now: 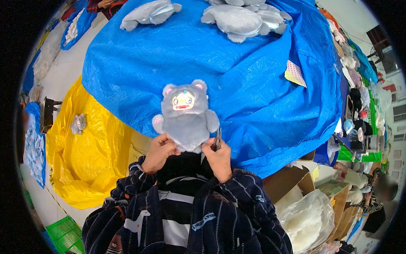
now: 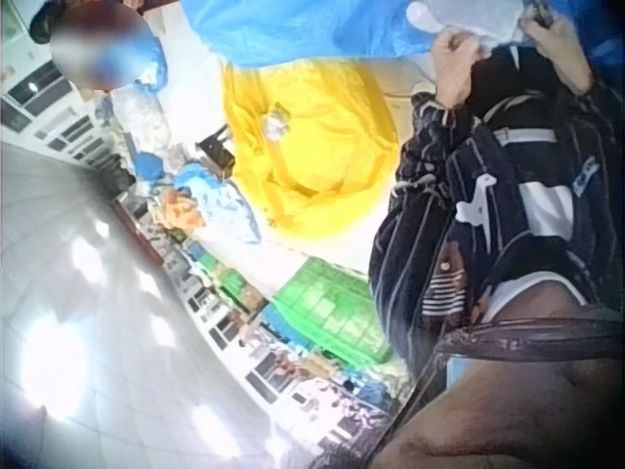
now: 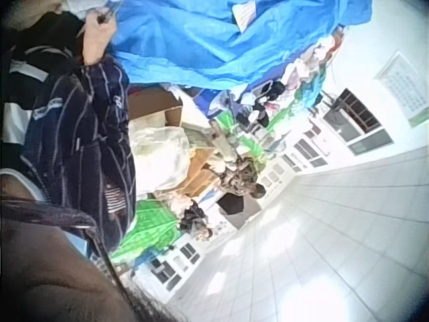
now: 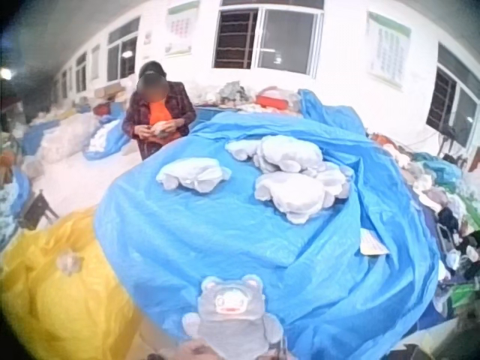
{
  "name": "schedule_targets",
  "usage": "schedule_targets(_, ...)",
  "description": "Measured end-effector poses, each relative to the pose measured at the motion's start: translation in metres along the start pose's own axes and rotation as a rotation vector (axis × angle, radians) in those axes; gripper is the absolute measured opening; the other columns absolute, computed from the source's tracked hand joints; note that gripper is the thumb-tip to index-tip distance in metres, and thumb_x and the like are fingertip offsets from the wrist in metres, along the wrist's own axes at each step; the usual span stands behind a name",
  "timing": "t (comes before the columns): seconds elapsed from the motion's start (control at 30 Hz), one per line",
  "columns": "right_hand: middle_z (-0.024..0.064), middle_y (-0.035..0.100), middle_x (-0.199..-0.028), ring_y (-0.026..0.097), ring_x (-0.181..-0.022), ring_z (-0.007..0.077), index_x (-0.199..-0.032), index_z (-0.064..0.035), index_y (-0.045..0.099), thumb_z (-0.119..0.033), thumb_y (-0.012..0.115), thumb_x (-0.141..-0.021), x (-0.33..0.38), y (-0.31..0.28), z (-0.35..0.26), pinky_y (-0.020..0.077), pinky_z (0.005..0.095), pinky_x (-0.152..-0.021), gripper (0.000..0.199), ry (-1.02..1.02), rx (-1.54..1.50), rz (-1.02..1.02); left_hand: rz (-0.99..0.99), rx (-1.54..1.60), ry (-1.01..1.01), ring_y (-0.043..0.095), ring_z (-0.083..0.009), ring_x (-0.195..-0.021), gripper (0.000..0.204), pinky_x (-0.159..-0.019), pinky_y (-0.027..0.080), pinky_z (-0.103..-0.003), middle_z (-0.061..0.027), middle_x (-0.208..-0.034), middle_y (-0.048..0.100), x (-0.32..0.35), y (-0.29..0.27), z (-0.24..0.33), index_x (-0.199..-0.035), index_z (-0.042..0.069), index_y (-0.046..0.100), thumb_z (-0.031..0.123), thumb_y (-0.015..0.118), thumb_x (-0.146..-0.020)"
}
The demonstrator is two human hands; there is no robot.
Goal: The person uses small scissors to trim loose threads and edges on gray stuffed bear toys. They handle each toy one at a time, rotate it to access different sides, and place the trimmed toys onto a blue tarp. The process is repeated for multiple toys.
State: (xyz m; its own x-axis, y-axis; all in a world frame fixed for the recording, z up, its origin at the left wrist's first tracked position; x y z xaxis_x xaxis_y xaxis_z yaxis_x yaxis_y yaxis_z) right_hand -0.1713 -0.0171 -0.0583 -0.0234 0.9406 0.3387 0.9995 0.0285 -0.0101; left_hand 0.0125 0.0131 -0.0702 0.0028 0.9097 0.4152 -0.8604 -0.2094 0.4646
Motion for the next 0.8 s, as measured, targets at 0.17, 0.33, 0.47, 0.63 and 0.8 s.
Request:
schedule_targets(0.17,-0.0023,0.052,-0.064,0.046,-0.057,0.0053,-0.072,-0.0018,0.057,-0.004,0.060,-0.073,0.001,0.005,0.001,0.0368,0.0211,-0.051,0.004,-0.113,0.034,-0.021,0.111,-0.011,0.070,0.052,-0.0130,-0.065,0.009,-0.062,0.047,-0.026,-0.0024,-0.073,0.048,0.020,-0.005,-0.005,-0.079,0.003,0.048,-0.002,0.054,-0.075)
schedule_targets(0.33,0.0030,0.059,-0.071,0.054,-0.068,0.0087,-0.078,0.0008,0.059,-0.007,0.062,-0.072,0.001,0.011,0.004,0.0430,0.0231,-0.062,0.010,-0.116,-0.132,-0.156,0.134,-0.478,0.474,0.048,-0.0120,-0.064,0.014,-0.060,0.042,-0.024,-0.0015,-0.076,0.046,0.054,-0.008,0.012,-0.083,0.004,0.048,-0.003,0.055,-0.073)
schedule_targets(0.47,0.0071,0.059,-0.081,0.053,-0.072,0.0123,-0.102,0.0011,0.054,-0.022,0.066,-0.075,0.007,-0.002,-0.018,0.0440,0.0257,-0.066,0.038,-0.177,-0.046,-0.263,0.061,-0.697,0.747,0.050,-0.0176,-0.060,0.016,-0.058,0.041,-0.026,-0.0046,-0.072,0.050,0.064,0.015,0.031,-0.080,0.004,0.050,-0.003,0.058,-0.068)
schedule_targets(0.63,0.0024,0.052,-0.076,0.046,-0.061,0.0086,-0.119,-0.0020,0.042,-0.027,0.064,-0.077,0.006,-0.002,-0.031,0.0370,0.0233,-0.053,0.053,0.001,-0.131,-0.568,-0.295,-1.048,0.956,0.058,-0.0291,-0.066,0.017,-0.058,0.046,-0.033,-0.0119,-0.071,0.059,0.068,0.064,0.059,-0.076,0.004,0.058,-0.001,0.064,-0.062)
schedule_targets(0.8,-0.0052,0.043,-0.066,0.032,-0.047,0.0001,-0.113,-0.0049,0.045,-0.007,0.053,-0.081,0.025,0.008,-0.039,0.0217,0.0180,-0.040,0.033,0.282,-0.392,-0.724,-0.463,-0.760,0.943,0.057,-0.0249,-0.064,0.014,-0.061,0.046,-0.032,-0.0094,-0.070,0.057,0.064,0.065,0.069,-0.080,0.002,0.057,0.001,0.065,-0.068)
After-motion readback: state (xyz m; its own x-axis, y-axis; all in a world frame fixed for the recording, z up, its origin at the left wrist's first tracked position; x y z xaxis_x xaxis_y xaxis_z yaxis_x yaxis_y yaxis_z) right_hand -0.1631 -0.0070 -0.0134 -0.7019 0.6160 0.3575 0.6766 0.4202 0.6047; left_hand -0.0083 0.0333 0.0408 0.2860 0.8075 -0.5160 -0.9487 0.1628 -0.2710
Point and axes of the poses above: each hand's wrist, its own x-axis away from the middle knuckle, its own y-axis out of the palm, z = x × y, the point moved 3 cm from there along -x, towards the middle knuckle
